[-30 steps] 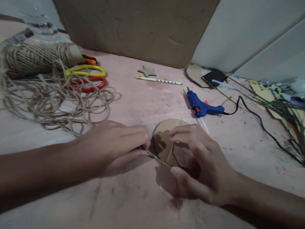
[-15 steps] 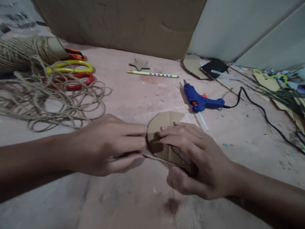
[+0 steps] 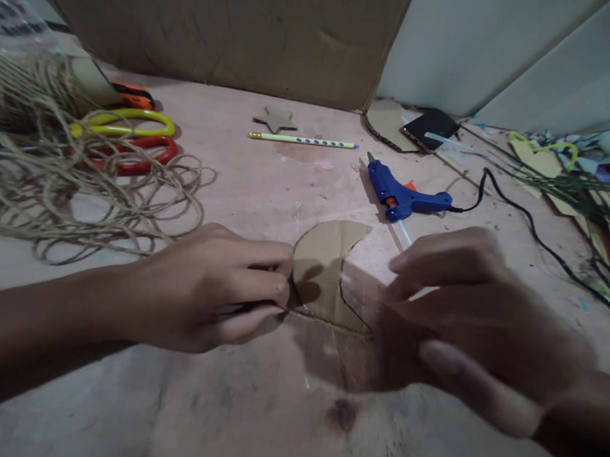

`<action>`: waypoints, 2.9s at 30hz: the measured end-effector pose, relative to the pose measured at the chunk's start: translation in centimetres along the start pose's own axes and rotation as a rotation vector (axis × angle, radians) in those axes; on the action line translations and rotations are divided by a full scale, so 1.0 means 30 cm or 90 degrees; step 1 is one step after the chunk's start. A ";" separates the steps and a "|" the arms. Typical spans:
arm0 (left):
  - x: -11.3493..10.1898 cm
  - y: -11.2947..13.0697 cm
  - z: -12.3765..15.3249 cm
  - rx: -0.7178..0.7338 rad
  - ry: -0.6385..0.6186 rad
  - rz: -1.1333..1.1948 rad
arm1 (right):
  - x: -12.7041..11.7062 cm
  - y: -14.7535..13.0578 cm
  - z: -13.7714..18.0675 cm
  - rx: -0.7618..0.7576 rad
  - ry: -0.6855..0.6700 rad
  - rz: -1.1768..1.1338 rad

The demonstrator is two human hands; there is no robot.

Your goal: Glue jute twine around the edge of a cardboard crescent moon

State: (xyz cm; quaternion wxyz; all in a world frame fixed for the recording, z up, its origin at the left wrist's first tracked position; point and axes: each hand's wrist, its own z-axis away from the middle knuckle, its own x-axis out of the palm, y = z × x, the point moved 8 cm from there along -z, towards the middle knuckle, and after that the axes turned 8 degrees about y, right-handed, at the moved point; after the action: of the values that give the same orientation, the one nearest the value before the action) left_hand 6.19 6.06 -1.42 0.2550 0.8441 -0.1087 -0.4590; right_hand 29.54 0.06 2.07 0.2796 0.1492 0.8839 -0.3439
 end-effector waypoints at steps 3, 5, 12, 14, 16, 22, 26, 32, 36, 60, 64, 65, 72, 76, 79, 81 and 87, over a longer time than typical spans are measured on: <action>0.000 -0.005 0.000 -0.009 0.002 0.010 | -0.047 0.010 -0.034 0.012 0.047 0.026; -0.002 -0.008 0.001 -0.016 0.004 0.009 | -0.049 0.032 -0.051 0.035 0.070 -0.031; -0.017 -0.013 -0.006 -0.018 0.021 0.016 | 0.034 0.051 -0.053 0.042 0.017 -0.201; -0.018 -0.014 -0.006 -0.019 0.023 0.022 | 0.049 0.054 -0.050 0.067 -0.013 -0.185; -0.017 -0.015 -0.006 -0.019 0.023 0.025 | 0.063 0.056 -0.045 0.088 -0.047 -0.161; -0.017 -0.014 -0.008 -0.016 0.019 0.015 | 0.096 0.056 -0.023 0.070 -0.097 -0.126; -0.014 -0.022 -0.003 -0.016 0.024 0.023 | 0.110 0.023 0.008 -0.041 -0.119 -0.022; -0.023 -0.032 0.013 -0.049 0.050 0.069 | 0.132 0.004 0.045 -0.130 -0.182 0.035; -0.057 -0.010 0.007 -0.052 0.078 0.035 | 0.127 0.060 0.032 -0.098 -0.164 -0.022; -0.030 -0.027 -0.011 -0.022 0.043 -0.003 | 0.107 0.089 0.020 -0.106 -0.194 -0.092; -0.029 -0.031 -0.016 -0.023 0.053 -0.031 | 0.108 0.082 0.026 -0.124 -0.192 -0.068; -0.027 -0.031 -0.015 -0.020 0.051 -0.042 | 0.109 0.079 0.028 -0.133 -0.190 -0.061; -0.020 -0.026 -0.002 0.002 0.045 -0.066 | 0.117 0.058 0.047 -0.187 -0.178 0.000; -0.018 -0.026 -0.004 0.004 0.043 -0.073 | 0.123 0.056 0.052 -0.196 -0.189 0.016; -0.015 -0.027 -0.008 -0.007 0.034 -0.064 | 0.123 0.059 0.051 -0.195 -0.191 0.009; -0.013 -0.025 -0.008 -0.008 0.032 -0.064 | 0.123 0.062 0.051 -0.194 -0.193 0.010; -0.005 -0.029 0.002 -0.003 0.026 -0.069 | 0.122 0.059 0.055 -0.196 -0.200 0.015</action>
State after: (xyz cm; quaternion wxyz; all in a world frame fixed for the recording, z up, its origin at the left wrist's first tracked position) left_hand 6.02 6.84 -1.79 0.2342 0.8571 -0.0566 -0.4553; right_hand 28.06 0.46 -2.04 0.4373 0.0595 0.8698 -0.2206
